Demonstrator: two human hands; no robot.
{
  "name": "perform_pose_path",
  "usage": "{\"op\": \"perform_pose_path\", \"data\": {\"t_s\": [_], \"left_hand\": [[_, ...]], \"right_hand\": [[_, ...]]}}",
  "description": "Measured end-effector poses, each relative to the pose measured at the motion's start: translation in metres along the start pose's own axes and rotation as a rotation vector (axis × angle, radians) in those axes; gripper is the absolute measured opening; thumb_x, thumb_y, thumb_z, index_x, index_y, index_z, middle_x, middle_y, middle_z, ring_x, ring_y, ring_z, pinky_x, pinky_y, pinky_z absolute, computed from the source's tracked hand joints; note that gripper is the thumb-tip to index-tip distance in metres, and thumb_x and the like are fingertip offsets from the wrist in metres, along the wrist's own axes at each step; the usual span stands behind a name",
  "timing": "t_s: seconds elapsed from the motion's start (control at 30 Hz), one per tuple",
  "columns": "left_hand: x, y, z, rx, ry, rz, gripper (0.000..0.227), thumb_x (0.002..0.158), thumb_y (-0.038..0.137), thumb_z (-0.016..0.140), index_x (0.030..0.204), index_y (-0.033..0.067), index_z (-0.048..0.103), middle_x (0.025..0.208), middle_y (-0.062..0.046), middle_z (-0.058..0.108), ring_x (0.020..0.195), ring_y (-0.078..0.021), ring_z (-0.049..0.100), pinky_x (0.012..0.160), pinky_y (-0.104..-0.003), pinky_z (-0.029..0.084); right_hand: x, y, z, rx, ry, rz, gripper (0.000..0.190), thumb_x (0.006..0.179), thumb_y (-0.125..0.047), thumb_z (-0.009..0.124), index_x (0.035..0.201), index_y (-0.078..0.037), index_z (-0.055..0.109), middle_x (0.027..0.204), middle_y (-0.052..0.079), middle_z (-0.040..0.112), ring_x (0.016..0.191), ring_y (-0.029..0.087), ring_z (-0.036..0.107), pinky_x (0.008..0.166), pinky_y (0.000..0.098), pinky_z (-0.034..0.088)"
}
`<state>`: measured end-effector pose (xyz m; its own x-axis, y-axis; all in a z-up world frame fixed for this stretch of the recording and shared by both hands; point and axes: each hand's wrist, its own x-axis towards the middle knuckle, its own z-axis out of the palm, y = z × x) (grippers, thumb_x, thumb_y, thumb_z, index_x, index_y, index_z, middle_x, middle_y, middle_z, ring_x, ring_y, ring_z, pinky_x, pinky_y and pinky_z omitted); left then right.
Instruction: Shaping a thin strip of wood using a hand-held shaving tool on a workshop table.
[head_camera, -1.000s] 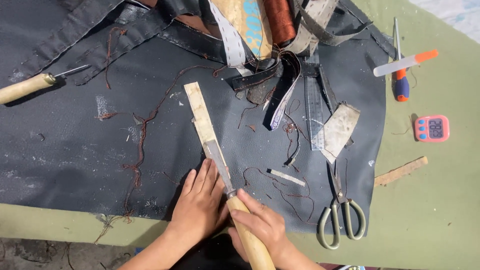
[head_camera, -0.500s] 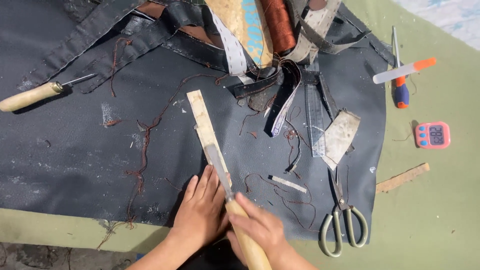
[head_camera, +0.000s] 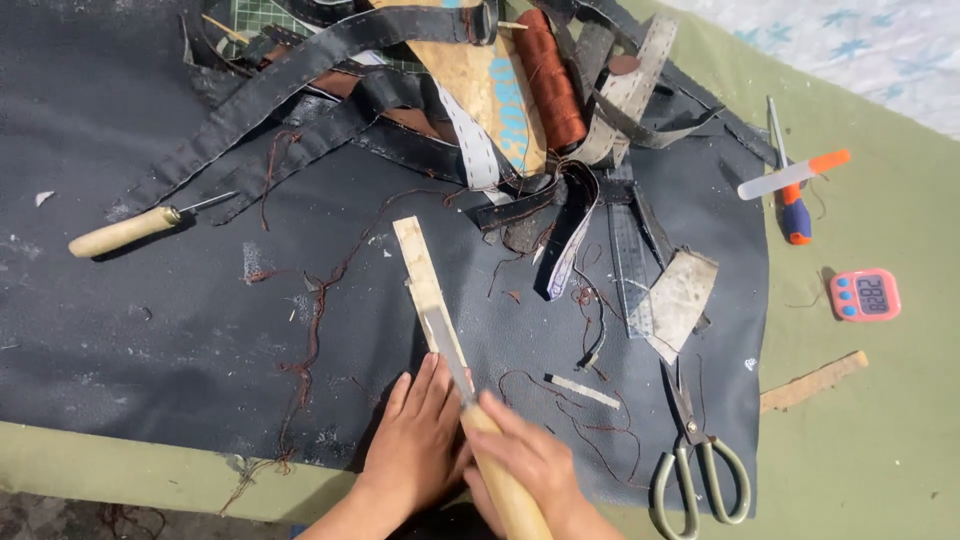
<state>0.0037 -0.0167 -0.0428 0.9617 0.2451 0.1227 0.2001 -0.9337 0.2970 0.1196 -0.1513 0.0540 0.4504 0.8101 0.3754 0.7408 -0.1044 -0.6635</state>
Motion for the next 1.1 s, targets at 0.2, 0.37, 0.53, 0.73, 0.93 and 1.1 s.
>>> {"op": "perform_pose_path", "data": {"t_s": [0.2, 0.37, 0.53, 0.73, 0.93, 1.1], "left_hand": [[0.000, 0.002, 0.006, -0.036, -0.025, -0.036, 0.081, 0.093, 0.056, 0.052, 0.156, 0.0087, 0.035, 0.160, -0.020, 0.037, 0.155, -0.0374, 0.024, 0.120, -0.054, 0.023], [-0.004, 0.002, 0.004, 0.115, 0.057, 0.005, 0.087, 0.093, 0.057, 0.040, 0.163, 0.0079, 0.023, 0.168, -0.020, 0.024, 0.158, -0.0344, 0.020, 0.124, -0.048, 0.019], [0.002, 0.004, -0.007, -0.013, 0.087, -0.008, 0.072, 0.090, 0.048, 0.053, 0.147, 0.0045, 0.043, 0.159, -0.022, 0.039, 0.151, -0.0379, 0.034, 0.116, -0.053, 0.033], [-0.003, 0.003, 0.006, 0.135, 0.065, -0.010, 0.073, 0.098, 0.053, 0.035, 0.155, 0.0081, 0.031, 0.166, -0.019, 0.026, 0.158, -0.0327, 0.020, 0.124, -0.049, 0.020], [-0.004, 0.002, 0.005, 0.224, 0.102, -0.011, 0.083, 0.096, 0.056, 0.032, 0.165, 0.0099, 0.018, 0.171, -0.014, 0.019, 0.159, -0.0302, 0.015, 0.126, -0.045, 0.016], [0.001, 0.007, -0.009, -0.028, 0.028, -0.023, 0.059, 0.097, 0.046, 0.044, 0.138, 0.0033, 0.050, 0.162, -0.023, 0.035, 0.153, -0.0360, 0.031, 0.118, -0.053, 0.029]], "right_hand": [[-0.003, -0.002, 0.001, -0.045, -0.011, -0.006, 0.034, 0.081, -0.026, 0.086, 0.113, -0.022, 0.073, 0.137, 0.015, 0.067, 0.100, 0.020, 0.082, 0.084, 0.0284, 0.062], [0.027, -0.002, 0.017, -0.018, 0.066, 0.005, 0.031, 0.079, -0.018, 0.083, 0.109, -0.016, 0.075, 0.134, 0.020, 0.068, 0.110, 0.022, 0.078, 0.098, 0.0282, 0.058], [-0.004, -0.010, -0.001, -0.048, 0.013, 0.000, 0.034, 0.081, -0.025, 0.083, 0.113, -0.019, 0.073, 0.137, 0.018, 0.066, 0.107, 0.024, 0.079, 0.094, 0.0290, 0.060], [0.014, -0.005, 0.010, -0.038, 0.050, 0.020, 0.033, 0.081, -0.021, 0.083, 0.113, -0.019, 0.073, 0.136, 0.019, 0.067, 0.114, 0.025, 0.076, 0.101, 0.0302, 0.058], [0.025, -0.009, 0.009, 0.009, 0.032, 0.013, 0.034, 0.082, -0.021, 0.081, 0.115, -0.015, 0.072, 0.136, 0.022, 0.066, 0.116, 0.027, 0.075, 0.102, 0.0320, 0.059], [0.000, -0.019, 0.001, -0.015, 0.011, 0.065, 0.032, 0.082, -0.022, 0.082, 0.112, -0.015, 0.073, 0.137, 0.021, 0.065, 0.111, 0.027, 0.078, 0.092, 0.0295, 0.061]]}}
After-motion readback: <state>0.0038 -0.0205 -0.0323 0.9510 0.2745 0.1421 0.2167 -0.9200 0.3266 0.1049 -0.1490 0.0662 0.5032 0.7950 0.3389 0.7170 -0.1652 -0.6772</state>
